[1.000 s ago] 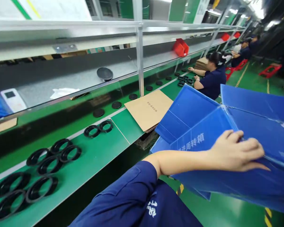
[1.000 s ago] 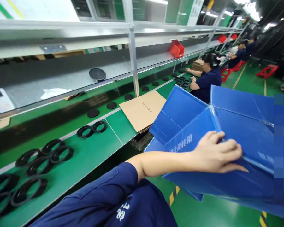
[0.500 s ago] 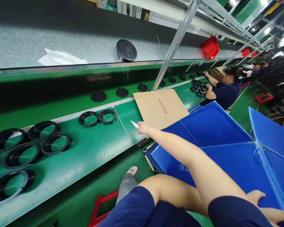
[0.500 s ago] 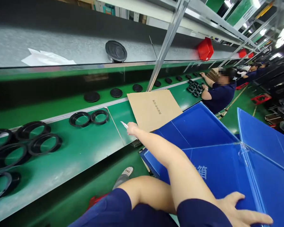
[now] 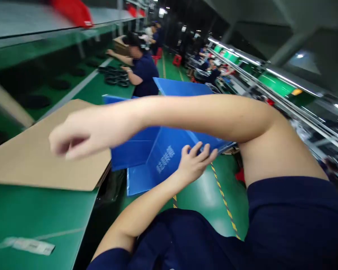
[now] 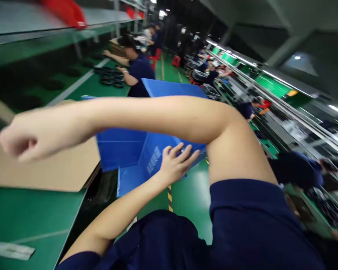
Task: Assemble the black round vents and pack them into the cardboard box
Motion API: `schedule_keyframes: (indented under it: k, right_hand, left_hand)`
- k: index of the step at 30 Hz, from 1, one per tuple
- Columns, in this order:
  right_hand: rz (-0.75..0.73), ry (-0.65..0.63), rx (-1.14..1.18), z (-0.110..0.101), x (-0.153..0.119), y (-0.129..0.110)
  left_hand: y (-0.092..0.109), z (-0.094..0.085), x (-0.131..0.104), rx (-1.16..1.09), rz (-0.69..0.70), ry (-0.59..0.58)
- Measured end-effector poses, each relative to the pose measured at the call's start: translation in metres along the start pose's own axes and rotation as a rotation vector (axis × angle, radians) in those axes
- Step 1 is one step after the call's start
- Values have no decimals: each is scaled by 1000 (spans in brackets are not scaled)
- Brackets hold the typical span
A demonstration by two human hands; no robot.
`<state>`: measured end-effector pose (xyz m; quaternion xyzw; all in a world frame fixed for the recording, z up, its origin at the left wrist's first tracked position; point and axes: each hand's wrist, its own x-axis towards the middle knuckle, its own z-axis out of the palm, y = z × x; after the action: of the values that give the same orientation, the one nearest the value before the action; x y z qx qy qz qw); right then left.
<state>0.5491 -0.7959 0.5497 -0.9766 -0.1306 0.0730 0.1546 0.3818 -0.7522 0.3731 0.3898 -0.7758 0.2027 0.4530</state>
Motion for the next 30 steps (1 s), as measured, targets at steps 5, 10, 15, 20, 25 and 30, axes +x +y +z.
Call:
schedule_keyframes:
  k: [5,10,15,20,25,30]
  right_hand:
    - [728,720,-376,-72,-287,-28]
    - [1154,1551,-408,94,-485,-57]
    - [1156,1563,-376,245,-495,-35]
    - [873,1267,-437,253,-464,-7]
    - [672,1358,-309,246,-476,5]
    - [545,1532,-172,238,-475,-1]
  left_hand:
    - [-9,-6,-1,4,69,150]
    - [-19,-22,17,124,71,89]
    - [15,-11,55,256,154,-109]
    - [63,24,78,381,296,-238]
    - [71,36,88,462,340,-164]
    - [88,27,91,430,312,-313]
